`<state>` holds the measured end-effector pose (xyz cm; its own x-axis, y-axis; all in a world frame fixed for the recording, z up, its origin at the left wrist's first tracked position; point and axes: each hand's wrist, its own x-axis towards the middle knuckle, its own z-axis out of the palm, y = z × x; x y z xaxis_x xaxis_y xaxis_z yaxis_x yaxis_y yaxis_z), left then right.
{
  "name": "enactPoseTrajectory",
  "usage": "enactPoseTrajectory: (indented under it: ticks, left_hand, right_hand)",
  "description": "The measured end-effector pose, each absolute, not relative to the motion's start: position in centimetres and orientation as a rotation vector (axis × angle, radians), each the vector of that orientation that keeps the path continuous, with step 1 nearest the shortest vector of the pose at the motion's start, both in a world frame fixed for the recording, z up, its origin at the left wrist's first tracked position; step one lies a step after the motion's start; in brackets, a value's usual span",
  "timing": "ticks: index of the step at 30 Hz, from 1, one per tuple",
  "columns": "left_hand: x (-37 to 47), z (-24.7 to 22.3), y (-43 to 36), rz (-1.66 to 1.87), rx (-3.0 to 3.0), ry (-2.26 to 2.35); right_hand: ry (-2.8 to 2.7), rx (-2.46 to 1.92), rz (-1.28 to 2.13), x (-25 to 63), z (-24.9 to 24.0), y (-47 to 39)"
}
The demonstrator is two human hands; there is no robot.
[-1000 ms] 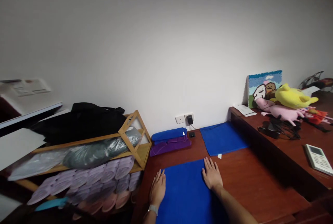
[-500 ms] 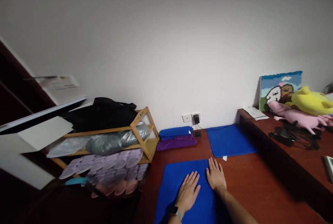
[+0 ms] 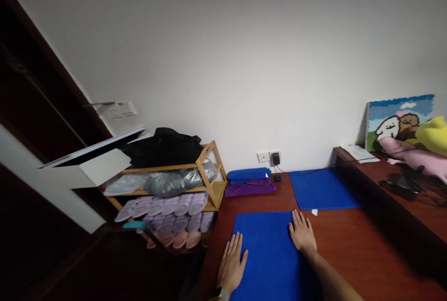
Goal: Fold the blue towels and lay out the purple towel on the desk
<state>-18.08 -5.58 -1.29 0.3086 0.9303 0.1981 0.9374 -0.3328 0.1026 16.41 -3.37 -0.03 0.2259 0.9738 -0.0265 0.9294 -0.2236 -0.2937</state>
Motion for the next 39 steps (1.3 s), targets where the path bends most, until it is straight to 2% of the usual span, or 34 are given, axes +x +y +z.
enactPoseTrajectory:
  ticks: [7, 16, 21, 24, 27, 29, 32, 35, 39]
  left_hand:
    - [-18.0, -1.0, -5.6, -0.321, -2.521, -1.782]
    - [-17.5, -0.9, -5.0, -0.284, -2.504, -1.790]
    - [-17.1, 1.0, -5.0, -0.171, -2.527, -1.777]
    - [-13.2, 2.8, -5.6, -0.289, -2.561, -1.659]
    - [-6.0, 3.6, -7.0, -0.370, -2.749, -1.440]
    - [-1.0, 3.1, -8.2, -0.347, -2.893, -1.330]
    - [3.5, 1.4, -9.5, -0.356, -2.945, -1.445]
    - [3.1, 0.1, -9.7, -0.402, -2.957, -1.508]
    - [-2.2, 0.7, -9.1, -0.313, -2.905, -1.577]
  right_hand:
    - [-1.768, -2.299, 0.364, 16.3, 1.2, -3.6]
    - [-1.816, -2.224, 0.381, 15.0, 0.8, -11.3]
    - [-1.830, -2.232, 0.402, 14.8, 1.5, -12.1]
    - [-1.835, -2.223, 0.394, 14.7, 1.7, -11.8]
    - [-1.856, -2.216, 0.375, 14.8, 1.2, -11.7]
    - [-1.900, -2.208, 0.364, 14.9, 0.6, -11.8]
    - [-1.959, -2.203, 0.317, 15.0, -0.4, -11.9]
    - [-1.975, -2.217, 0.290, 15.0, -0.7, -11.9]
    - [-1.929, -2.247, 0.333, 14.8, 0.1, -11.9]
